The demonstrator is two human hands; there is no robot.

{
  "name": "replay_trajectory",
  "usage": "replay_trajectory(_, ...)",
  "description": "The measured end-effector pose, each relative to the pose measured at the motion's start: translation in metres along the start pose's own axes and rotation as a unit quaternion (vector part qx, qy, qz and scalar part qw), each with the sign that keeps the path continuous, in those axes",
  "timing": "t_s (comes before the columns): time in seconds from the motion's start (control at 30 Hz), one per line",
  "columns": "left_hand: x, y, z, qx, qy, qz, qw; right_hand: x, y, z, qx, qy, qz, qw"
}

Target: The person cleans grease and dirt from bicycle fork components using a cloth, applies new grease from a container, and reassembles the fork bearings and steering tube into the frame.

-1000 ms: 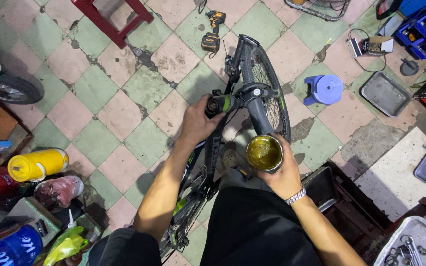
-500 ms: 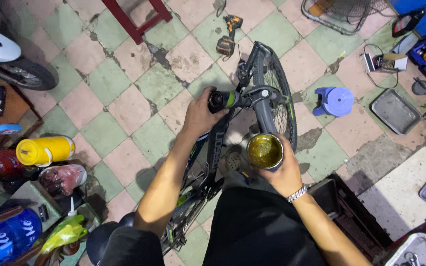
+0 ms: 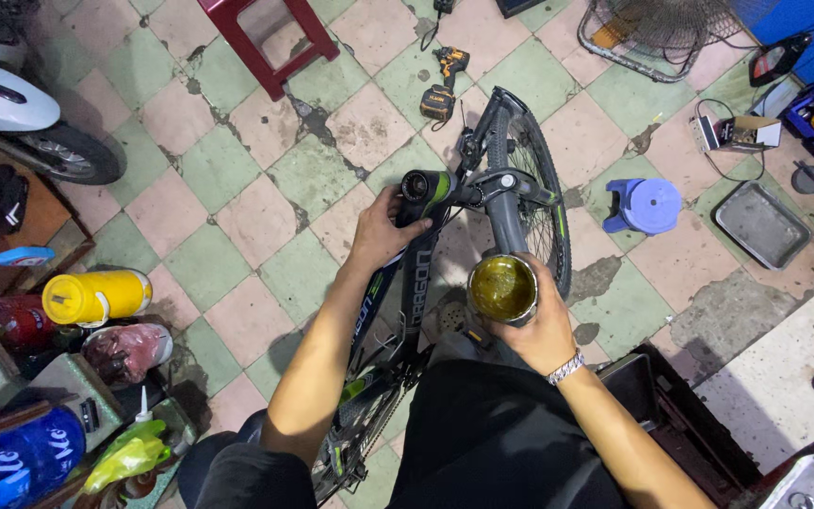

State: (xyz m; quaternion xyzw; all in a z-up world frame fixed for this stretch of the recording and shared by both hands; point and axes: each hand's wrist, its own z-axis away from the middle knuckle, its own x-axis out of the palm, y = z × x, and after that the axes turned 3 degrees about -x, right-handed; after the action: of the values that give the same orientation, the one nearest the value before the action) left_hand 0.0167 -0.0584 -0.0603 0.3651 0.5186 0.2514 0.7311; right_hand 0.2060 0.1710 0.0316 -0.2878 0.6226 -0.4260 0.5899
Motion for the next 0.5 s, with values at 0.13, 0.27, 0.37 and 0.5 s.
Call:
replay_trajectory(0.13, -0.001, 0.002, 0.008, -0.012, -0.004, 0.035, 0.999, 0.001, -0.002, 0.0, -0.005, 0.006, -0.006, 1.0)
replay_trajectory(0.27, -0.015, 0.025, 0.035, 0.04, 0.103, -0.027, 0.994, 0.001, -0.004, -0.003, -0.014, 0.011, 0.004, 1.0)
replay_trajectory(0.37, -0.033, 0.058, 0.071, 0.101, 0.151, 0.054, 0.982, 0.002, -0.008, -0.009, -0.059, 0.021, 0.006, 0.998)
replay_trajectory(0.5, -0.057, 0.098, 0.121, 0.113, 0.148, 0.062, 0.981, 0.002, -0.023, -0.019, -0.142, 0.021, 0.032, 0.989)
